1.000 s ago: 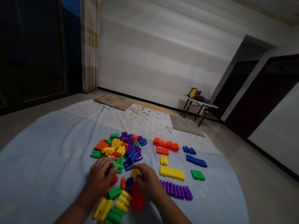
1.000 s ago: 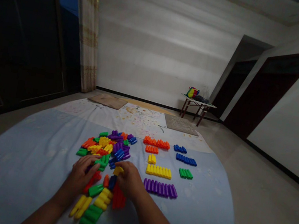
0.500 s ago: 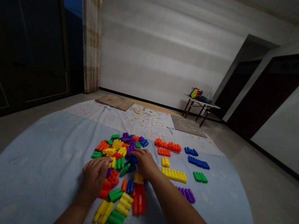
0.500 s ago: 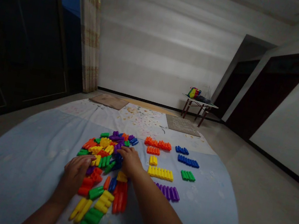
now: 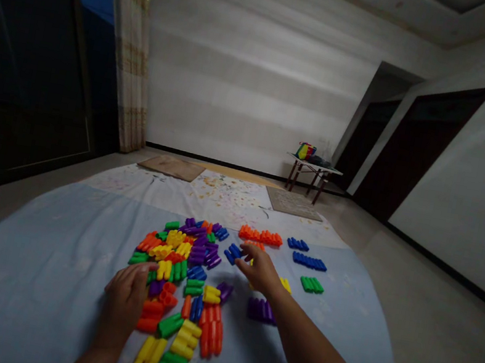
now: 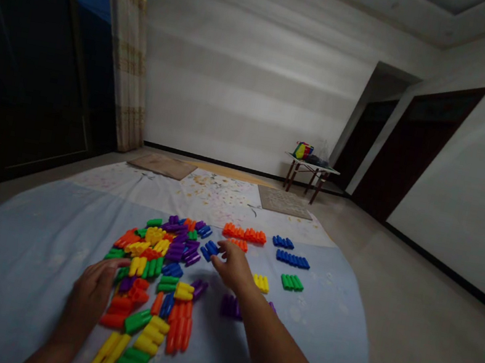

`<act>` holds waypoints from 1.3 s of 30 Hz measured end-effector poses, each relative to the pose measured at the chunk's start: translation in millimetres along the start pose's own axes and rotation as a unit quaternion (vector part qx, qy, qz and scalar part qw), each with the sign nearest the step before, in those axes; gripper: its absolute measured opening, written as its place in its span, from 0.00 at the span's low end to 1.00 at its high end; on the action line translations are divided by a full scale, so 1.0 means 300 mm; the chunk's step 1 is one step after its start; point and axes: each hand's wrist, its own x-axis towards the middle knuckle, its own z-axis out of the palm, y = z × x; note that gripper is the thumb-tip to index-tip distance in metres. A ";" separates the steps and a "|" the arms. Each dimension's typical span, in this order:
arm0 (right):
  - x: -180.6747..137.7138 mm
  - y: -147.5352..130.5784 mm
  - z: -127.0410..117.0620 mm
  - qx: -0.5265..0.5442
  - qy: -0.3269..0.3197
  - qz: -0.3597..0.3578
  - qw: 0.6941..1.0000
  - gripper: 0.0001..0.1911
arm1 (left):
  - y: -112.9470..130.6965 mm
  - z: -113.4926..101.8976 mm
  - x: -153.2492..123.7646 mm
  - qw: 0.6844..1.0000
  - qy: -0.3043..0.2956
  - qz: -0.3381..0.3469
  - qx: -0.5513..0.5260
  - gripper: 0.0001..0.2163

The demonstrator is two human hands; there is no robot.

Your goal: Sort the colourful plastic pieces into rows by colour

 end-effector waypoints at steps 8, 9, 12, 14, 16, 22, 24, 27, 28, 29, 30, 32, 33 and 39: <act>0.007 0.215 -0.179 -0.111 0.035 0.133 0.984 0.16 | -0.017 -0.002 0.006 0.999 0.009 -0.033 0.018 0.16; 0.005 0.240 -0.187 -0.125 0.036 0.148 0.980 0.16 | -0.023 -0.001 0.006 0.999 0.006 -0.033 0.018 0.16; -0.006 0.298 -0.190 -0.160 0.030 0.184 0.969 0.16 | -0.034 0.002 0.007 0.999 -0.002 -0.042 0.023 0.16; -0.014 0.321 -0.183 -0.178 0.022 0.200 0.963 0.15 | -0.035 0.001 0.008 0.998 -0.007 -0.052 0.026 0.17; -0.019 0.333 -0.176 -0.192 0.011 0.208 0.959 0.15 | -0.034 0.000 0.009 0.998 -0.008 -0.058 0.028 0.17; -0.007 0.349 -0.179 -0.202 -0.003 0.202 0.958 0.14 | -0.029 -0.006 0.014 0.998 0.004 -0.064 0.025 0.17; -0.003 0.348 -0.183 -0.199 -0.004 0.189 0.962 0.14 | -0.029 -0.007 0.015 0.997 0.002 -0.071 0.023 0.17; -0.008 0.340 -0.182 -0.190 -0.013 0.157 0.969 0.15 | -0.028 -0.008 0.015 0.996 -0.002 -0.089 0.020 0.17; -0.010 0.337 -0.181 -0.186 -0.018 0.145 0.972 0.17 | -0.026 -0.009 0.014 0.995 -0.004 -0.094 0.019 0.17; -0.013 0.334 -0.179 -0.183 -0.023 0.134 0.974 0.19 | -0.025 -0.010 0.014 0.995 -0.005 -0.099 0.018 0.17; -0.015 0.332 -0.177 -0.180 -0.028 0.125 0.975 0.21 | -0.023 -0.011 0.014 0.994 -0.005 -0.103 0.018 0.17; -0.014 0.331 -0.174 -0.176 -0.036 0.110 0.977 0.24 | -0.020 -0.012 0.015 0.994 -0.006 -0.106 0.017 0.18; -0.012 0.332 -0.173 -0.177 -0.040 0.106 0.978 0.25 | -0.019 -0.013 0.017 0.994 -0.007 -0.106 0.016 0.18; 0.008 0.351 -0.169 -0.187 -0.061 0.099 0.976 0.24 | -0.027 -0.015 0.019 0.994 -0.007 -0.105 0.022 0.18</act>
